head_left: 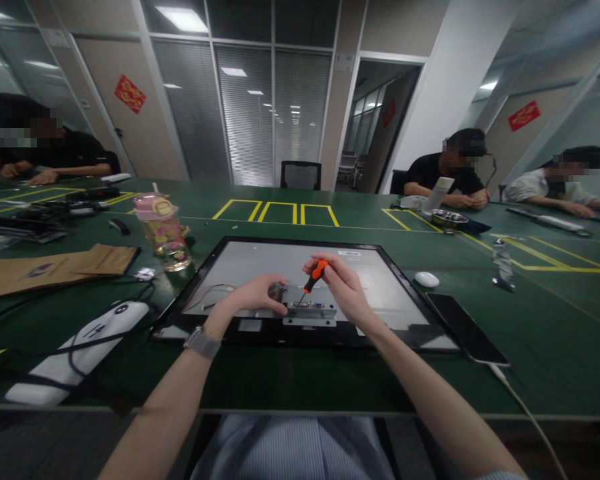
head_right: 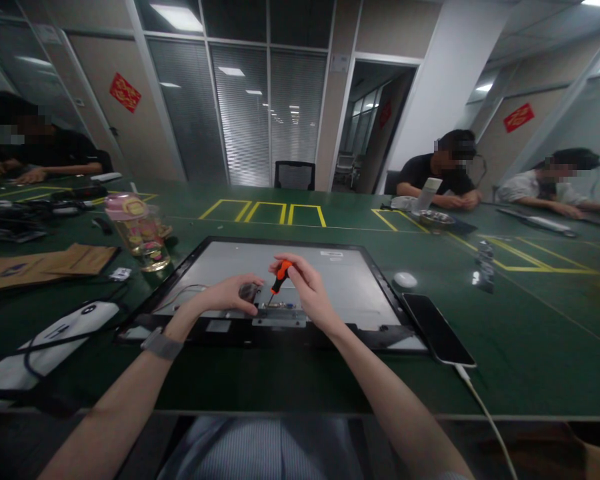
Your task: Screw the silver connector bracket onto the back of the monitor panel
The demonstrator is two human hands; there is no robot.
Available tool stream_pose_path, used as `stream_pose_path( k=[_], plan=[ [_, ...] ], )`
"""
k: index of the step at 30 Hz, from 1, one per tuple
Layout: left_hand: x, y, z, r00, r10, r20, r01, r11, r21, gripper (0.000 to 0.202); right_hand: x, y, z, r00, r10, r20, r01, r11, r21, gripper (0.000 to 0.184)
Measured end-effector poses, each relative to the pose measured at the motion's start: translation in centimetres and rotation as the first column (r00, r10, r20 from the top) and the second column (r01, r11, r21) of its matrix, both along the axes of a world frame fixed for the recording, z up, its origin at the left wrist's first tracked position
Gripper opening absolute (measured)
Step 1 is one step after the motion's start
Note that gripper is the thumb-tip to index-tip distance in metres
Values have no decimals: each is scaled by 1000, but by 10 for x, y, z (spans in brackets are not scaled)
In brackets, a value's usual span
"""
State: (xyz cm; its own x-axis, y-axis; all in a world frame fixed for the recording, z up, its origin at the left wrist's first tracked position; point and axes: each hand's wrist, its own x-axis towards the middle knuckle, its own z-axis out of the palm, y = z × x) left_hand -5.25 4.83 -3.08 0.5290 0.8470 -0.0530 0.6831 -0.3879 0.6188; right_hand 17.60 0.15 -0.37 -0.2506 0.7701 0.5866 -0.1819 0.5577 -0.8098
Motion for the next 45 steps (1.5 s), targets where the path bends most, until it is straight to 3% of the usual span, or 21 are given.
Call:
stream_pose_path(
  k=[4,7,13,19,26,28,33,41,43,45],
  plan=[
    [-3,-1,6,1000,-17,1,17,1000,-10,69,0,1,0,997,10,-72,-16,996,-82,15],
    [1,-2,8,1000,-2,11,2,1000,19,51,-1,0,1,995,43,-91,-54,992,-117,16],
    [19,3,-8,996,86,-7,-81,956,282,31,0,4,-1,994,67,-86,-71,996,-46,22],
    [23,8,-18,992,102,-69,-68,921,384,30,4,5,0,1000,7,-1,-8,999,-51,20],
    [21,11,-20,988,114,-104,-65,917,393,28,-1,-1,3,973,-231,-22,232,971,64,6],
    [21,11,-21,989,118,-92,-74,920,385,28,-1,-1,2,974,-228,-10,228,972,59,5],
    [20,12,-22,989,132,-60,-101,927,360,28,3,0,4,993,-94,73,93,995,26,27],
    [20,11,-21,990,118,-81,-78,920,385,29,5,-1,6,992,85,95,-85,996,-7,33],
    [20,10,-21,989,120,-90,-77,921,381,29,4,0,3,995,46,90,-45,999,-17,33],
    [20,10,-20,988,122,-94,-78,923,378,28,3,1,1,991,-89,101,86,996,33,29]
  ],
)
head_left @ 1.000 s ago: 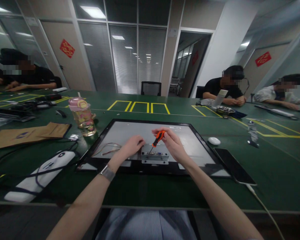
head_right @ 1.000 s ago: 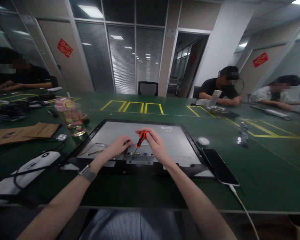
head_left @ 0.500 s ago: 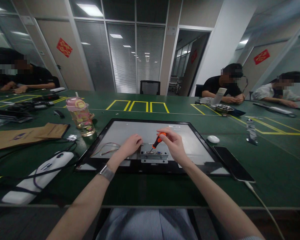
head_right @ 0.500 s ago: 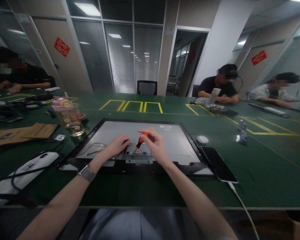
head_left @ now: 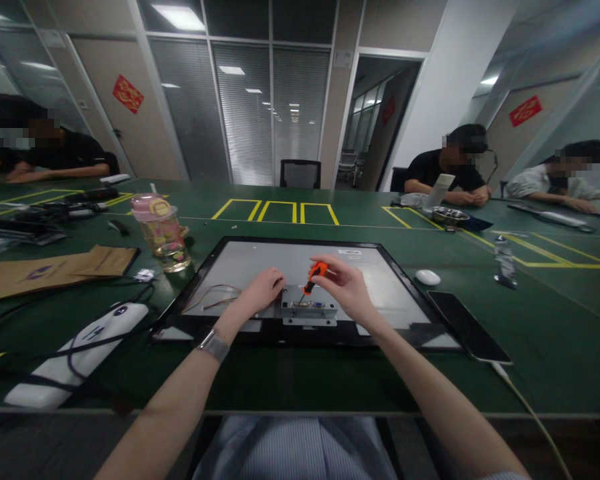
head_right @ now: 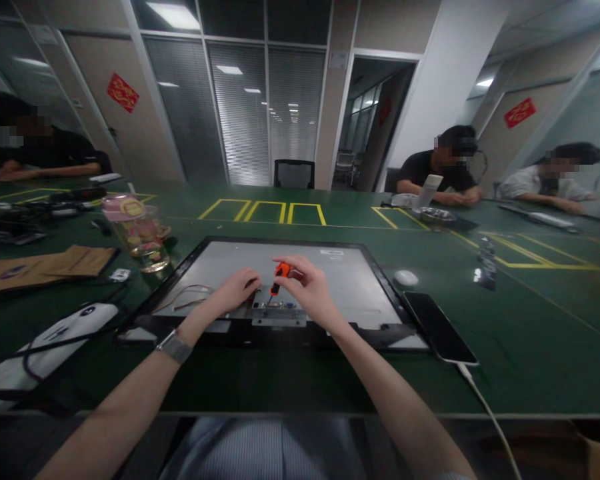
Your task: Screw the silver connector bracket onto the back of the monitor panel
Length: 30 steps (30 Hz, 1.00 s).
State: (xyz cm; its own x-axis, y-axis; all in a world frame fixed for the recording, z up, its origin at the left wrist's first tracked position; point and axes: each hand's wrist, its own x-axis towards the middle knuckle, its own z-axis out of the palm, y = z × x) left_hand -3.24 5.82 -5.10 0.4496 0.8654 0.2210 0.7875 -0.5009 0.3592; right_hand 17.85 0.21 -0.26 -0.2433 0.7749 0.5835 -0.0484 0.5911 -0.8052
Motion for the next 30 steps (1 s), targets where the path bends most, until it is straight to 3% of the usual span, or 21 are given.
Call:
stream_pose_path(
  k=[2,4,8,10,16,18,21,23,28,30],
  plan=[
    [0,0,0,1000,3,-3,-3,1000,-5,27,-1,-1,0,991,-132,23,130,988,84,25],
    [0,0,0,1000,9,2,-9,1000,-9,26,-2,-5,2,982,-182,44,174,974,146,22],
    [-1,1,-1,1000,6,15,-6,1000,-6,28,-3,-9,5,999,2,47,-5,998,70,32],
    [0,1,-1,1000,6,5,-6,1000,-9,28,-3,-7,2,999,35,16,-35,999,27,36],
    [0,-2,2,1000,-11,-12,11,1000,1,29,1,1,-5,967,-252,29,245,958,150,18],
    [-1,-1,2,1000,-13,-9,13,1000,5,28,2,-1,-2,978,-199,58,189,970,151,23],
    [-1,0,1,1000,-15,-9,15,1000,11,28,1,-5,2,999,15,33,-17,998,55,37],
    [-1,1,0,1000,-14,-11,14,1000,10,28,-1,-5,1,998,70,3,-70,997,13,39],
    [1,0,1,1000,-4,-29,4,1000,22,27,-3,1,-6,989,-151,10,149,985,92,25],
    [1,-1,1,999,-6,-35,7,999,32,26,-2,1,-5,984,-177,8,175,978,118,20]
  ],
)
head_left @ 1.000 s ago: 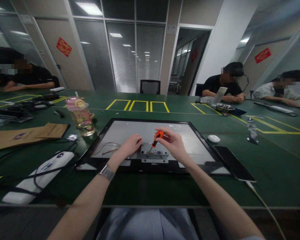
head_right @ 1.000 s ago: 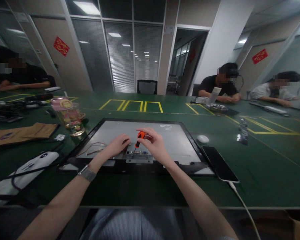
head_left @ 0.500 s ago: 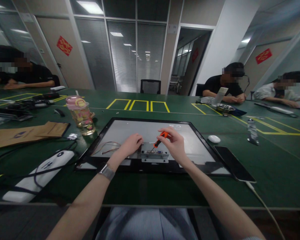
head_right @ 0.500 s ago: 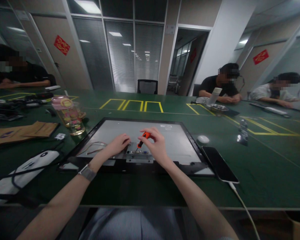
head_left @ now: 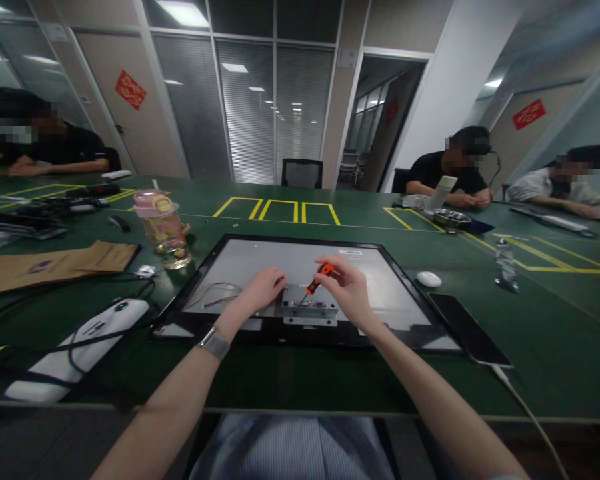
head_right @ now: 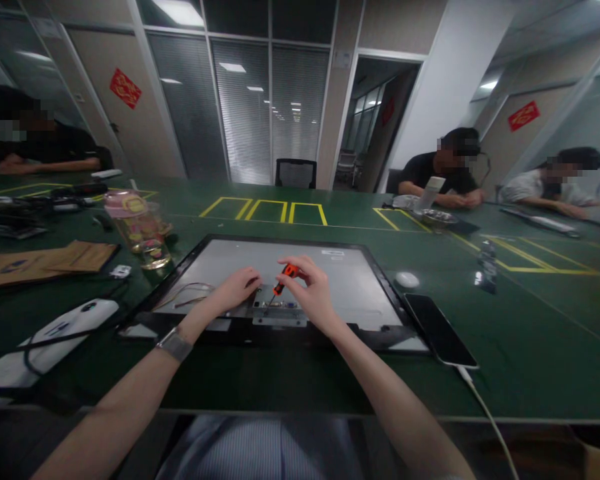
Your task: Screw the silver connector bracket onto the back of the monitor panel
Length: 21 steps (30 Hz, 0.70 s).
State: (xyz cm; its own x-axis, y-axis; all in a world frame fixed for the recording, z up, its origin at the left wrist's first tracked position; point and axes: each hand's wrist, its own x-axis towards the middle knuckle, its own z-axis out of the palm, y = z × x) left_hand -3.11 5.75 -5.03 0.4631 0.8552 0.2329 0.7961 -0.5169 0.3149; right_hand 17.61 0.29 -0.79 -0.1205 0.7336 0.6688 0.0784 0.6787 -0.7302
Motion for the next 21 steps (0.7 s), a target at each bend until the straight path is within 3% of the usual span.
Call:
stream_pose_path(
  k=[2,7,15,21],
  plan=[
    [0,0,0,1000,-2,5,2,1000,3,27,2,-2,3,999,37,0,-37,999,-6,20],
    [-2,1,-2,999,4,32,-4,1000,-2,27,5,-4,9,956,291,-47,-295,947,-126,32],
    [-3,4,-6,999,-10,35,10,1000,5,26,2,-3,7,999,40,-23,-40,999,3,12],
    [-4,4,-7,999,-4,52,4,1000,5,27,0,-8,8,975,221,28,-219,974,-62,35]
  ],
)
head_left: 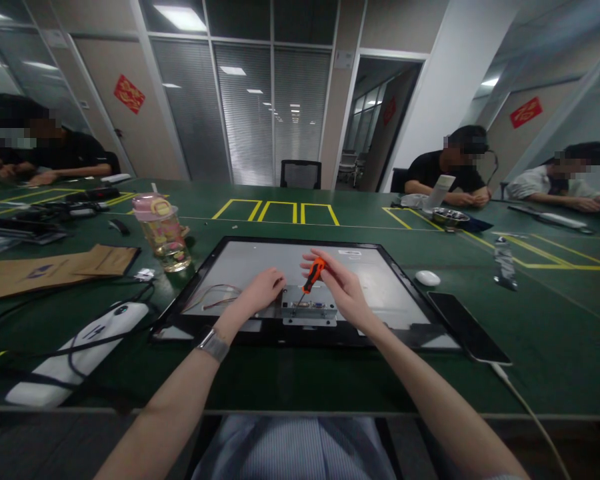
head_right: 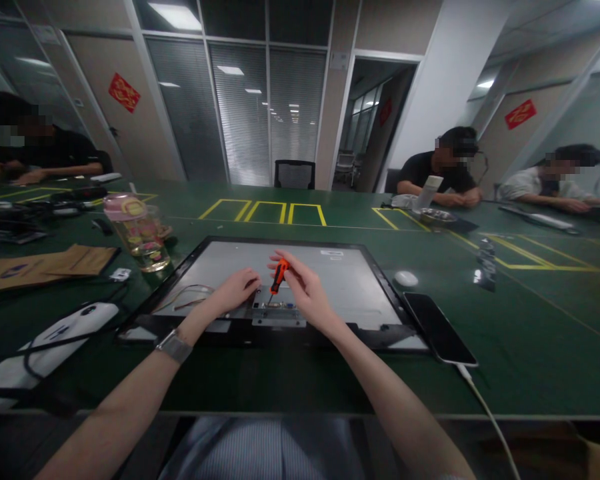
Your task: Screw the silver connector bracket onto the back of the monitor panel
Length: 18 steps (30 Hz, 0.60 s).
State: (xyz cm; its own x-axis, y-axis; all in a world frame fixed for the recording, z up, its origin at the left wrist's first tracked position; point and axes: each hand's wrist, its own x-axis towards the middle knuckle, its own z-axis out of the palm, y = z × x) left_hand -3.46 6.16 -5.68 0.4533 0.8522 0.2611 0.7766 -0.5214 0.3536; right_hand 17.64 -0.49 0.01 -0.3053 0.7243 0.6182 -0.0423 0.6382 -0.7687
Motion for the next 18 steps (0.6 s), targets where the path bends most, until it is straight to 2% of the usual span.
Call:
stream_pose_path(
  k=[2,6,8,11,15,18],
  plan=[
    [0,0,0,1000,-4,-3,4,1000,2,27,-1,1,-2,1000,-26,-11,26,1000,-11,33],
    [1,0,1,1000,-12,-20,12,1000,-4,28,-2,5,-5,983,-180,-42,182,982,47,15],
    [1,0,1,1000,-12,-20,12,1000,-12,27,-2,6,-5,979,-189,-80,194,979,63,10],
    [1,0,2,1000,-9,-9,9,1000,-10,26,-2,6,-4,984,-137,-114,139,990,7,6],
    [1,0,1,1000,-4,-1,4,1000,0,27,-1,6,-4,991,46,-129,-62,990,-128,25],
    [0,1,0,1000,-11,11,11,1000,-2,28,0,8,-5,973,124,-196,-156,975,-161,23]
  ],
)
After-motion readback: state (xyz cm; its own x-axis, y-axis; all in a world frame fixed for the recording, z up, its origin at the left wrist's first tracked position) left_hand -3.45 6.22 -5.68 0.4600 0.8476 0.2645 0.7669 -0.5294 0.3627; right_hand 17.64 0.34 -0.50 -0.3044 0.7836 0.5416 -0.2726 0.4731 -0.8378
